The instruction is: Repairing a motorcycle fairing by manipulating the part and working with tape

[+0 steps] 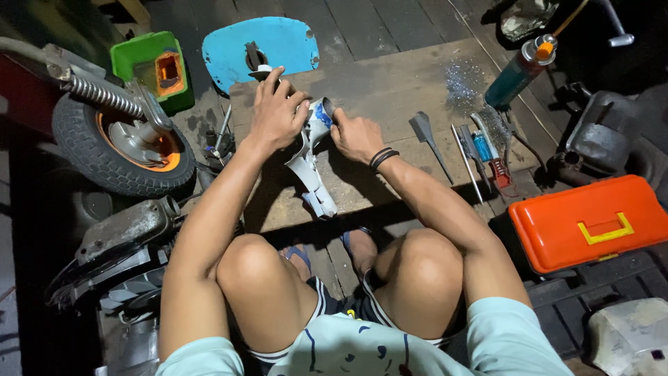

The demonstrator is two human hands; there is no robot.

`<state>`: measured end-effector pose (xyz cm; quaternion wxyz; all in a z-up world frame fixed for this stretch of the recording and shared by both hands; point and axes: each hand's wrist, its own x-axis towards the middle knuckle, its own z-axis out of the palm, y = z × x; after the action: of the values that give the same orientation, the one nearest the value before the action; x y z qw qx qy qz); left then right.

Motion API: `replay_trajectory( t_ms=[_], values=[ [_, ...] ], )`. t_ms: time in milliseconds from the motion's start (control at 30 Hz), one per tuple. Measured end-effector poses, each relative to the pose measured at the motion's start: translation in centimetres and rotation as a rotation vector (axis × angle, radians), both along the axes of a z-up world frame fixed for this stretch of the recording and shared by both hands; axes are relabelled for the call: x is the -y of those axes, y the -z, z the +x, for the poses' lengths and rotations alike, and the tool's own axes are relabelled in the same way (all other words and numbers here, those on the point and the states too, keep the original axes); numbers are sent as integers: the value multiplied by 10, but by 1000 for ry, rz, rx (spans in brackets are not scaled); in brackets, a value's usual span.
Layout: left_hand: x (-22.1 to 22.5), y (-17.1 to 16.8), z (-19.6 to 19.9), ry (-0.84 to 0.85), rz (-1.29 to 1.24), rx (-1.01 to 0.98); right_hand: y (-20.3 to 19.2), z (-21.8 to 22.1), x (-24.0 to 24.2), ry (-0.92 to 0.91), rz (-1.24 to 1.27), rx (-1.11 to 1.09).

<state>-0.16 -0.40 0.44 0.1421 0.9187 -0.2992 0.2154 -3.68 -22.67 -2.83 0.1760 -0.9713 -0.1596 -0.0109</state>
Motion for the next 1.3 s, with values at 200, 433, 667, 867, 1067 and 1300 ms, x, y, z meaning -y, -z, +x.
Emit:
replay_trajectory(
  t_ms=[200,433,667,867,1067,1300],
  values=[
    [2,-5,-3,4,-23,-32,-1,4,1,12,-34,-2],
    [-4,28,17,-45,57,56,-9,1,5,-10,-16,25],
    [-5,30,19,-59,55,32,-16,-4,4,14,24,-39],
    [-3,31,17,-72,75,38,-6,-4,3,24,-1,-70],
    [-5,26,17,-62,49,5,-12,-2,1,1,-29,-30],
    [-5,33,19,-47,25,32,-13,0,5,19,24,-79]
  ],
)
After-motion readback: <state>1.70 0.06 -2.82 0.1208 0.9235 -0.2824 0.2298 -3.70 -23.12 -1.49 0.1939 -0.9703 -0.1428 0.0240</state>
